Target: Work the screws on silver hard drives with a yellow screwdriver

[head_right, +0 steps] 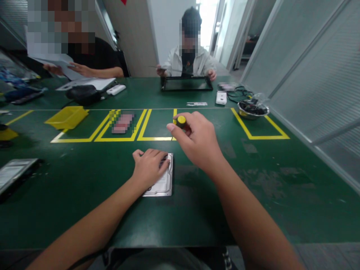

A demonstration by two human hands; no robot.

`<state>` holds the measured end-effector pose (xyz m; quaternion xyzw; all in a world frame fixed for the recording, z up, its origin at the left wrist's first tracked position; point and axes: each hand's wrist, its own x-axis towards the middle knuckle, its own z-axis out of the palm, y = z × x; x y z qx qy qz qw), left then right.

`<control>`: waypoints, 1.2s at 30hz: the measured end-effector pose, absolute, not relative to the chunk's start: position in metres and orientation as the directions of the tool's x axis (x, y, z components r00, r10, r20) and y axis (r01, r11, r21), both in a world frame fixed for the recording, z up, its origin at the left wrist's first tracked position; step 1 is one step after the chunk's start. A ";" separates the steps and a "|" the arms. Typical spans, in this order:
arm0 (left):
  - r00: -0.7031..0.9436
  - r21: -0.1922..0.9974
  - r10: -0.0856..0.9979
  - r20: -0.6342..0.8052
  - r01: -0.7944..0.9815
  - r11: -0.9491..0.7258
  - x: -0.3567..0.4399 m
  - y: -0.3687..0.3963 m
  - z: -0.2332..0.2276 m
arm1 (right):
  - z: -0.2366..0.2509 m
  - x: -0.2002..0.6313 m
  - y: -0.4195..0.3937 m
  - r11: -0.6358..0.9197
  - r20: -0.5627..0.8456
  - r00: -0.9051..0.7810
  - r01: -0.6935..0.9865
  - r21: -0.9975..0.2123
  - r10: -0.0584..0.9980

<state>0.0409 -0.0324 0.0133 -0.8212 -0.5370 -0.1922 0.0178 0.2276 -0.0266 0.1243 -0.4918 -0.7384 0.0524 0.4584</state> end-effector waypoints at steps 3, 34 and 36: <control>0.346 0.191 0.878 0.331 0.887 -0.421 0.041 -0.032 0.014 | 0.132 0.225 -0.024 0.544 0.656 -0.114 0.672 -0.502 0.746; 0.329 0.216 0.890 0.315 0.889 -0.404 0.041 -0.028 0.015 | 0.089 0.205 0.010 0.548 0.523 -0.297 0.717 -0.431 0.799; 0.328 0.219 0.890 0.317 0.888 -0.405 0.041 -0.029 0.015 | 0.088 0.205 0.011 0.544 0.513 -0.300 0.719 -0.432 0.804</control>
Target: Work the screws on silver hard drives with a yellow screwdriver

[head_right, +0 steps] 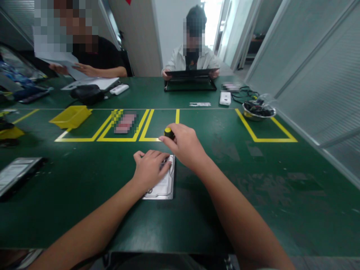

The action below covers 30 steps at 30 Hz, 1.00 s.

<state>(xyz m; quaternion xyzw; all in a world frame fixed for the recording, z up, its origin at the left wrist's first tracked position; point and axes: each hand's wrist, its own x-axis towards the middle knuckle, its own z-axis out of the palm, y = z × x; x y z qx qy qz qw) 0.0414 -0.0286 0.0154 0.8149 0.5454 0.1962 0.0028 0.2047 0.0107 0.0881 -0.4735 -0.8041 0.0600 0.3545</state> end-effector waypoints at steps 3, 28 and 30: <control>0.330 0.215 0.890 0.315 0.888 -0.406 0.041 -0.029 0.016 | 0.088 0.205 0.011 0.541 0.504 -0.303 0.720 -0.434 0.808; 0.338 0.215 0.889 0.309 0.886 -0.411 0.040 -0.028 0.015 | 0.088 0.207 0.011 0.549 0.502 -0.316 0.718 -0.429 0.805; 0.337 0.215 0.890 0.307 0.886 -0.410 0.040 -0.028 0.015 | 0.088 0.207 0.011 0.547 0.502 -0.315 0.721 -0.425 0.805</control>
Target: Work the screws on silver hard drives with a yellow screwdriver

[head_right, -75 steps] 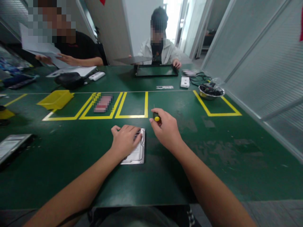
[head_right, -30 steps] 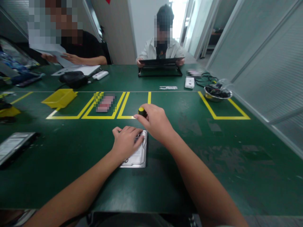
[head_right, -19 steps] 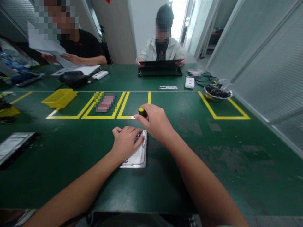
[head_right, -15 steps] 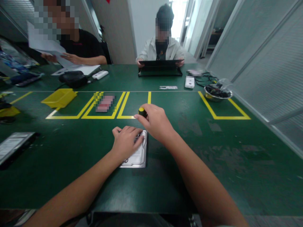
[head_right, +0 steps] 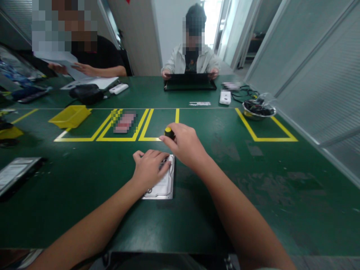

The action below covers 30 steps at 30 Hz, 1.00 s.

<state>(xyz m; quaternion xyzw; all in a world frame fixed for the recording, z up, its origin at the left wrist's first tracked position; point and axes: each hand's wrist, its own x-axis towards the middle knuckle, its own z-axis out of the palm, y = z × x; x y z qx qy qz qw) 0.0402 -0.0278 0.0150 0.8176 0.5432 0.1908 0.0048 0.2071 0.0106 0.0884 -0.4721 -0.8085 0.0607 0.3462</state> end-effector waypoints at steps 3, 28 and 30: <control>0.340 0.220 0.889 0.306 0.883 -0.414 0.040 -0.028 0.015 | 0.089 0.207 0.011 0.551 0.512 -0.311 0.717 -0.427 0.801; 0.338 0.215 0.889 0.309 0.886 -0.411 0.040 -0.026 0.012 | 0.086 0.211 0.014 0.566 0.537 -0.297 0.692 -0.449 0.790; 0.338 0.215 0.889 0.309 0.886 -0.412 0.040 -0.027 0.013 | 0.086 0.211 0.013 0.564 0.534 -0.297 0.690 -0.453 0.792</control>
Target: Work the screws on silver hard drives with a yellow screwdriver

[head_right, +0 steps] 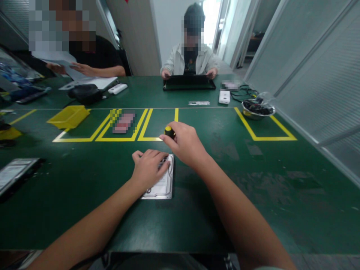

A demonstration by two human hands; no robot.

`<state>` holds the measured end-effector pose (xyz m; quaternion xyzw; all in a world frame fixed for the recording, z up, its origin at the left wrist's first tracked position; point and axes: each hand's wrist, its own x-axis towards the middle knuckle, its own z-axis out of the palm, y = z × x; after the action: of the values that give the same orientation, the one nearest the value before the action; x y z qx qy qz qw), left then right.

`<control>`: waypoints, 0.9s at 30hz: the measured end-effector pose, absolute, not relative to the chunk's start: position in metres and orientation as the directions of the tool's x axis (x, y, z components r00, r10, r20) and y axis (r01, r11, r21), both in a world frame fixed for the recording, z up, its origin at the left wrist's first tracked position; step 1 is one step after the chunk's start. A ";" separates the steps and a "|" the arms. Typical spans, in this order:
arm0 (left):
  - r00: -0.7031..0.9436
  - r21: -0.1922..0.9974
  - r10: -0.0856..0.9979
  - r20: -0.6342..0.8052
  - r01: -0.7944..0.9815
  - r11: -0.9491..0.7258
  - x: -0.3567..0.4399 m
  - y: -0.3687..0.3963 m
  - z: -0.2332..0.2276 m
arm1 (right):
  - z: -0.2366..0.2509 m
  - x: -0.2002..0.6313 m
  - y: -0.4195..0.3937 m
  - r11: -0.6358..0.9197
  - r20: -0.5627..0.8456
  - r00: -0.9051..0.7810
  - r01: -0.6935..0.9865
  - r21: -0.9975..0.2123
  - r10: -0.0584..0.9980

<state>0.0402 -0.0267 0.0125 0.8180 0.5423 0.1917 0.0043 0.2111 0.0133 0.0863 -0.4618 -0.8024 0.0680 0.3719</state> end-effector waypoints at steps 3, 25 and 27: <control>0.340 0.210 0.887 0.312 0.886 -0.414 0.040 -0.027 0.013 | 0.086 0.212 0.013 0.563 0.521 -0.299 0.675 -0.477 0.799; 0.352 0.265 0.890 0.291 0.864 -0.428 0.032 -0.026 0.015 | 0.100 0.223 0.011 0.593 0.518 -0.345 0.667 -0.452 0.783; 0.352 0.271 0.891 0.288 0.862 -0.428 0.032 -0.026 0.014 | 0.100 0.224 0.011 0.606 0.522 -0.358 0.657 -0.448 0.774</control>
<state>0.0319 -0.0263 0.0144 0.8213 0.5335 0.1987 0.0358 0.2236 0.0108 0.1003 -0.4364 -0.8199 0.0809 0.3616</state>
